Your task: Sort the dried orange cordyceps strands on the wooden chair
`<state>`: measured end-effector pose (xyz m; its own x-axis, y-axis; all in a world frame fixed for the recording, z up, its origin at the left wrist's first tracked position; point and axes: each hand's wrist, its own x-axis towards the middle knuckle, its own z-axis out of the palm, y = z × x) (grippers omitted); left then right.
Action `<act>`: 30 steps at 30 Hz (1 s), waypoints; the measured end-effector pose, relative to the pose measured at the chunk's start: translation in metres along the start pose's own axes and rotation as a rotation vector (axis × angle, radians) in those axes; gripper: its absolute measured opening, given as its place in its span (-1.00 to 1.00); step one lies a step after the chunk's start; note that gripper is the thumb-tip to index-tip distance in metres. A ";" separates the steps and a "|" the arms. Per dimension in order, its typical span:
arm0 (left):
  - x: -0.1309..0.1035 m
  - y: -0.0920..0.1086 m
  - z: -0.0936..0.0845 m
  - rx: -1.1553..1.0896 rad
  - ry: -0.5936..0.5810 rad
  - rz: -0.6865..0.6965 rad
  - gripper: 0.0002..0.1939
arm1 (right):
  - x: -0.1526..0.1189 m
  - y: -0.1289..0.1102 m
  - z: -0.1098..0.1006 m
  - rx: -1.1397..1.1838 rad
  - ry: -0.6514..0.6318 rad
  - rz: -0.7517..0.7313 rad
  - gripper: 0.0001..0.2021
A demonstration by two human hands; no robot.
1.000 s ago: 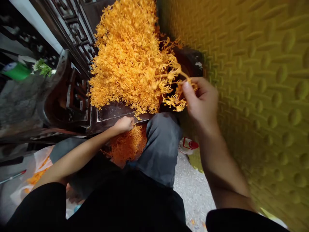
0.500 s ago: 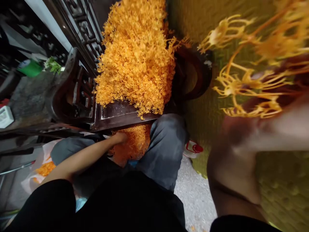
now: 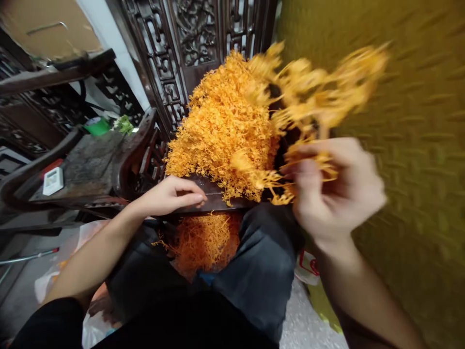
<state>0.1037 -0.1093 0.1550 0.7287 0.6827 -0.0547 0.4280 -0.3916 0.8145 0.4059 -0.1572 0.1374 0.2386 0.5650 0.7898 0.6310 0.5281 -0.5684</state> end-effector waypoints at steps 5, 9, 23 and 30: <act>-0.002 0.024 -0.009 -0.345 0.466 0.058 -0.54 | -0.005 -0.032 0.048 -0.146 -0.537 -0.447 -0.79; 0.002 -0.016 -0.010 -0.536 0.538 -0.032 -0.47 | -0.021 -0.041 0.094 -0.281 -0.825 -0.595 -0.68; -0.032 -0.093 -0.040 -0.975 0.809 -0.086 -0.78 | 0.022 -0.037 0.217 0.201 -0.672 0.015 -0.07; -0.030 -0.097 -0.028 -0.990 0.784 -0.146 -0.66 | 0.036 -0.039 0.271 0.321 -0.682 0.193 -0.46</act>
<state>0.0250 -0.0740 0.0937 0.0535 0.9935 -0.1002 -0.3501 0.1127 0.9299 0.1894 0.0142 0.1253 -0.2506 0.8756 0.4131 0.3546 0.4800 -0.8024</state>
